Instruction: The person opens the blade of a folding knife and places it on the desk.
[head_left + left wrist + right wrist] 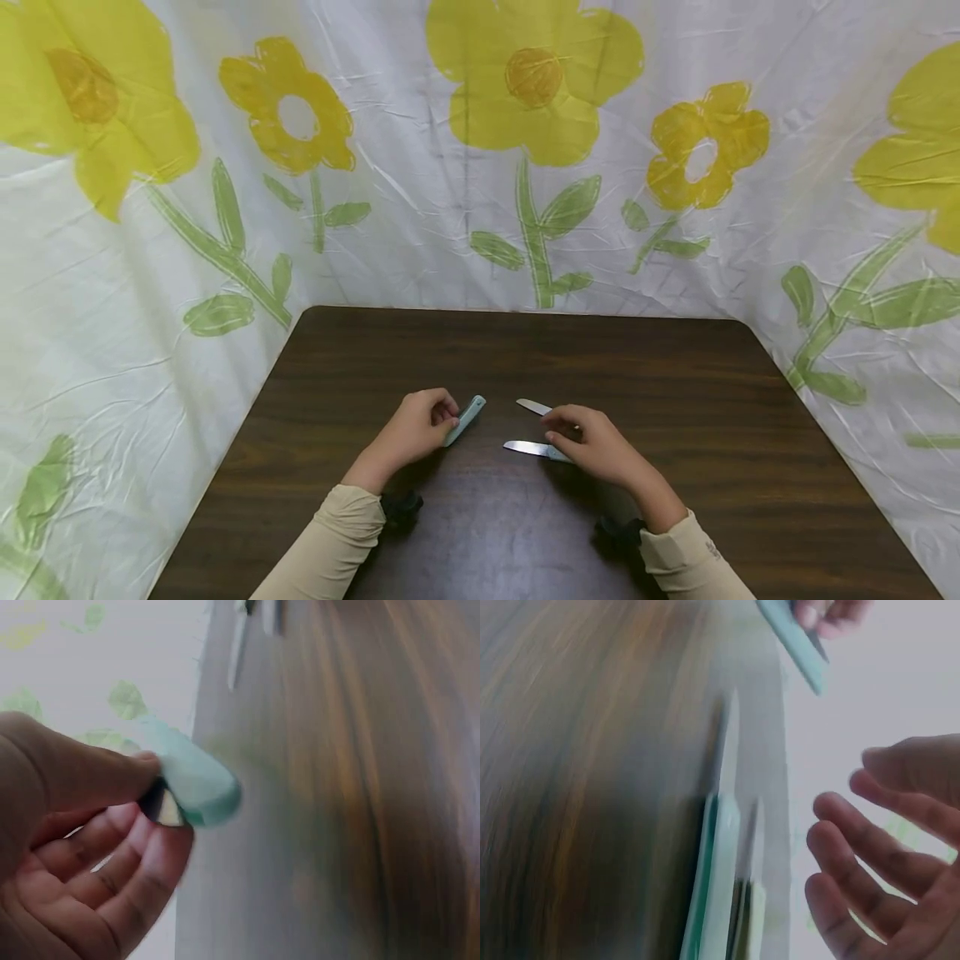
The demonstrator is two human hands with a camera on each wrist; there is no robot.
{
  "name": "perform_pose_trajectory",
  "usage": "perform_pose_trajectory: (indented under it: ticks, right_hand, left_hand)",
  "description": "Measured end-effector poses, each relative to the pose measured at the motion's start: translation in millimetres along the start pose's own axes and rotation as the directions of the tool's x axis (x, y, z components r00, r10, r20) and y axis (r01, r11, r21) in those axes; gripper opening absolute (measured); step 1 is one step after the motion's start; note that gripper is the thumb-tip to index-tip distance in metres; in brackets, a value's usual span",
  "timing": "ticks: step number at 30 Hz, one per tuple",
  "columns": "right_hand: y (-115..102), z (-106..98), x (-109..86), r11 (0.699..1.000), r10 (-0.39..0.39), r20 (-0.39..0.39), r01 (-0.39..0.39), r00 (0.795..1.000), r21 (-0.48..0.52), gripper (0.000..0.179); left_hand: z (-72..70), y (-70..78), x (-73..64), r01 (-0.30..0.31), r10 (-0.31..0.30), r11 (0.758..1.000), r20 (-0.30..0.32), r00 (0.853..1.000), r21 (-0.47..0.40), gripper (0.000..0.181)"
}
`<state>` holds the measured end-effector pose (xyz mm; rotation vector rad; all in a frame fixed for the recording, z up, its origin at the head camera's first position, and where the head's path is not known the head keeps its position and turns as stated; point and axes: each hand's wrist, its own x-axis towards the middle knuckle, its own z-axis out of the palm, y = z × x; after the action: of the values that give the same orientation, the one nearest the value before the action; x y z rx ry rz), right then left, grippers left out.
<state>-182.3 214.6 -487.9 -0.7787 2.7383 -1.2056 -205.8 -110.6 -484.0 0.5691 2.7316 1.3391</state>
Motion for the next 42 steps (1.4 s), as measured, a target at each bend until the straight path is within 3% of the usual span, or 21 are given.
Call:
perform_pose_trajectory:
  ticks: [6, 9, 12, 15, 18, 22, 25, 31, 38, 42]
  right_hand:
    - [-14, 15, 11.3, 0.999, -0.016, -0.076, 0.018, 0.997, 0.036, 0.027]
    - [-19, 21, 18.9, 0.993, -0.018, -0.090, 0.029, 0.996, 0.118, 0.031]
    - [-24, 25, 27.4, 0.965, -0.017, -0.098, 0.042, 0.995, 0.258, 0.036]
    - [-28, 27, 33.2, 0.918, 0.001, -0.118, 0.046, 0.993, 0.395, 0.041]
    - [-31, 28, 37.1, 0.887, 0.028, -0.145, 0.042, 0.989, 0.459, 0.052]
    - [-33, 31, 39.9, 0.873, 0.055, -0.161, 0.031, 0.985, 0.487, 0.068]
    - [-34, 33, 41.3, 0.859, 0.054, -0.158, 0.035, 0.986, 0.510, 0.070]
    - [-36, 34, 42.1, 0.836, 0.032, -0.166, 0.064, 0.986, 0.544, 0.065]
    - [-38, 34, 41.7, 0.837, 0.020, -0.166, 0.075, 0.986, 0.542, 0.061]
    - [-38, 35, 41.3, 0.835, 0.014, -0.169, 0.082, 0.986, 0.544, 0.061]
  left_hand:
    - [12.0, 13.9, 3.4, -0.053, 0.032, 0.982, -0.115, 0.993, -0.181, 0.022]
    - [14.5, 22.7, 5.7, -0.074, 0.038, 0.969, -0.155, 0.987, -0.235, 0.022]
    - [15.5, 29.9, 7.9, -0.083, 0.033, 0.953, -0.172, 0.984, -0.292, 0.021]
    - [18.5, 35.4, 9.9, -0.095, 0.037, 0.931, -0.169, 0.985, -0.353, 0.021]
    - [21.8, 38.9, 10.8, -0.114, 0.051, 0.909, -0.166, 0.985, -0.401, 0.022]
    - [26.7, 41.1, 10.8, -0.126, 0.057, 0.880, -0.162, 0.985, -0.458, 0.023]
    - [30.1, 41.7, 11.0, -0.128, 0.060, 0.866, -0.155, 0.986, -0.482, 0.024]
    - [33.7, 41.6, 12.2, -0.139, 0.070, 0.860, -0.157, 0.985, -0.490, 0.024]
    - [35.1, 40.2, 12.8, -0.123, 0.054, 0.856, -0.150, 0.987, -0.502, 0.024]
    - [35.6, 40.1, 13.4, -0.146, 0.065, 0.848, -0.173, 0.983, -0.509, 0.024]
